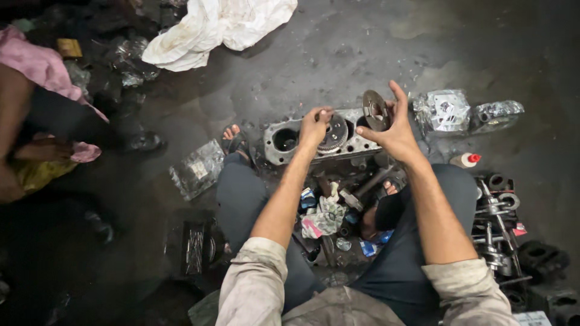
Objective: The person sits on the floor and assembles an engine block by hand, wiping a camshaft gear, placing it on the block, and inserting small metal components from a plastic bag into the gear. The person repeatedly adjusts and repositions the gear and components.
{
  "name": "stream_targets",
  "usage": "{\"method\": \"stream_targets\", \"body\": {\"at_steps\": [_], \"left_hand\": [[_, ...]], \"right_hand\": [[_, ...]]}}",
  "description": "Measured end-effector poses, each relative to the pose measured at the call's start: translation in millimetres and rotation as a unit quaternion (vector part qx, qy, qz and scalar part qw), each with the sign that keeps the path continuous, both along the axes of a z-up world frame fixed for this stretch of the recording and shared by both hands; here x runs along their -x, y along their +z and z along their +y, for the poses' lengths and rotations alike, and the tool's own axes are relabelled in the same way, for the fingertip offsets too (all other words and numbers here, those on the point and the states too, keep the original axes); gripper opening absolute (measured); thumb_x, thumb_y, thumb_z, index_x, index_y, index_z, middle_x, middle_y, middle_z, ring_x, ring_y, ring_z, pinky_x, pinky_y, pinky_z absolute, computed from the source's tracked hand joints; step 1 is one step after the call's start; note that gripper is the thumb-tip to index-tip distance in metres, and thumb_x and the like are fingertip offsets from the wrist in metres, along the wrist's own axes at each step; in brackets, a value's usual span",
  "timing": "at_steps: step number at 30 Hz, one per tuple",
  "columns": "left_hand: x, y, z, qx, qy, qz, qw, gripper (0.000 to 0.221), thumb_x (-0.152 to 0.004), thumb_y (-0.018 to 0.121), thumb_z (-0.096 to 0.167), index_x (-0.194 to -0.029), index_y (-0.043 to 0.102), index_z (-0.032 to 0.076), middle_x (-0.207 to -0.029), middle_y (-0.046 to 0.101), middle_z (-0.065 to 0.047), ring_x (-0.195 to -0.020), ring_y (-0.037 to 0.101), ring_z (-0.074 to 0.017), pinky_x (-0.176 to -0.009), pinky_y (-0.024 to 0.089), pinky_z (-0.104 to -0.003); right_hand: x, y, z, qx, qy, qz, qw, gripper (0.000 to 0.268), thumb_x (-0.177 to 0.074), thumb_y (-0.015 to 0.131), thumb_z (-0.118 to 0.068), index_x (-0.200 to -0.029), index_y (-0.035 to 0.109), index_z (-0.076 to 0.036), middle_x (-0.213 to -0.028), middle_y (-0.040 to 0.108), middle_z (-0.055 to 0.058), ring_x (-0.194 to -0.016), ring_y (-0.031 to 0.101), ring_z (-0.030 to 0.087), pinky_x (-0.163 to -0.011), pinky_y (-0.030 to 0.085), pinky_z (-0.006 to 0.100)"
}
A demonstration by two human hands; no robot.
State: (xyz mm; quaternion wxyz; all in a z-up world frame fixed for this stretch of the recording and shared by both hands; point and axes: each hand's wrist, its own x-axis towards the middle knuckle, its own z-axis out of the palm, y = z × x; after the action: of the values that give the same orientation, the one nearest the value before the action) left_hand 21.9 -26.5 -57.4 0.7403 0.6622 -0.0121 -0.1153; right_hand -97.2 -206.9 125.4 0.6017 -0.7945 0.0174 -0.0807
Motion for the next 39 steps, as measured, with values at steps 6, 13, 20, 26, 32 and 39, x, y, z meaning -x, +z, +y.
{"method": "stream_targets", "body": {"at_steps": [6, 13, 20, 26, 32, 39], "left_hand": [[17.6, 16.1, 3.6, -0.147, -0.025, -0.198, 0.969, 0.017, -0.099, 0.062, 0.004, -0.114, 0.069, 0.005, -0.11, 0.078, -0.011, -0.101, 0.076, -0.0208, -0.088, 0.058, -0.033], [24.3, 30.8, 12.9, -0.202, 0.004, -0.174, 0.964, 0.027, -0.085, 0.072, -0.004, -0.108, 0.075, 0.01, -0.098, 0.079, -0.009, -0.091, 0.078, -0.0199, -0.08, 0.059, -0.034], [19.1, 57.4, 19.2, -0.198, 0.013, -0.15, 0.969, 0.026, -0.084, 0.078, 0.004, -0.108, 0.076, 0.014, -0.103, 0.08, -0.008, -0.096, 0.079, -0.0204, -0.085, 0.061, -0.034], [32.9, 99.8, 36.9, -0.445, -0.06, -0.194, 0.872, 0.079, -0.05, 0.099, 0.018, -0.121, 0.069, 0.006, -0.127, 0.058, -0.023, -0.121, 0.052, -0.048, -0.094, 0.046, -0.051], [33.9, 92.0, 28.1, -0.427, -0.073, -0.231, 0.871, 0.051, -0.065, 0.092, 0.014, -0.113, 0.075, 0.009, -0.115, 0.067, -0.018, -0.109, 0.064, -0.0393, -0.095, 0.053, -0.047], [29.8, 79.3, 23.4, -0.435, -0.072, -0.253, 0.861, 0.059, -0.059, 0.093, 0.013, -0.114, 0.073, 0.005, -0.114, 0.067, -0.018, -0.106, 0.065, -0.0406, -0.091, 0.053, -0.048]], "right_hand": [[3.9, 1.3, -2.2, -0.038, 0.003, -0.006, 0.999, 0.117, -0.075, 0.093, -0.008, -0.165, 0.018, -0.015, -0.129, 0.052, 0.01, -0.122, 0.054, 0.021, -0.108, 0.046, 0.035], [6.6, 6.5, 0.4, -0.086, -0.005, -0.009, 0.996, 0.105, -0.079, 0.09, -0.008, -0.161, 0.025, -0.013, -0.129, 0.051, 0.008, -0.119, 0.055, 0.018, -0.106, 0.048, 0.033], [11.8, 10.3, 2.2, -0.058, -0.01, 0.006, 0.998, 0.102, -0.081, 0.089, -0.009, -0.161, 0.026, -0.014, -0.125, 0.052, 0.009, -0.116, 0.055, 0.019, -0.103, 0.048, 0.033], [14.2, 18.4, -9.3, -0.095, -0.022, -0.026, 0.995, 0.112, -0.081, 0.088, -0.006, -0.165, 0.016, -0.019, -0.137, 0.049, 0.012, -0.129, 0.053, 0.024, -0.111, 0.049, 0.042], [75.6, 14.5, -87.5, -0.196, -0.157, -0.125, 0.96, 0.105, -0.089, 0.085, -0.005, -0.169, 0.021, -0.022, -0.133, 0.048, 0.015, -0.123, 0.052, 0.026, -0.107, 0.052, 0.05], [216.1, -58.8, -163.9, -0.19, -0.258, -0.043, 0.946, 0.112, -0.087, 0.078, 0.007, -0.171, 0.011, -0.026, -0.139, 0.05, 0.012, -0.125, 0.052, 0.024, -0.113, 0.047, 0.041]]}}
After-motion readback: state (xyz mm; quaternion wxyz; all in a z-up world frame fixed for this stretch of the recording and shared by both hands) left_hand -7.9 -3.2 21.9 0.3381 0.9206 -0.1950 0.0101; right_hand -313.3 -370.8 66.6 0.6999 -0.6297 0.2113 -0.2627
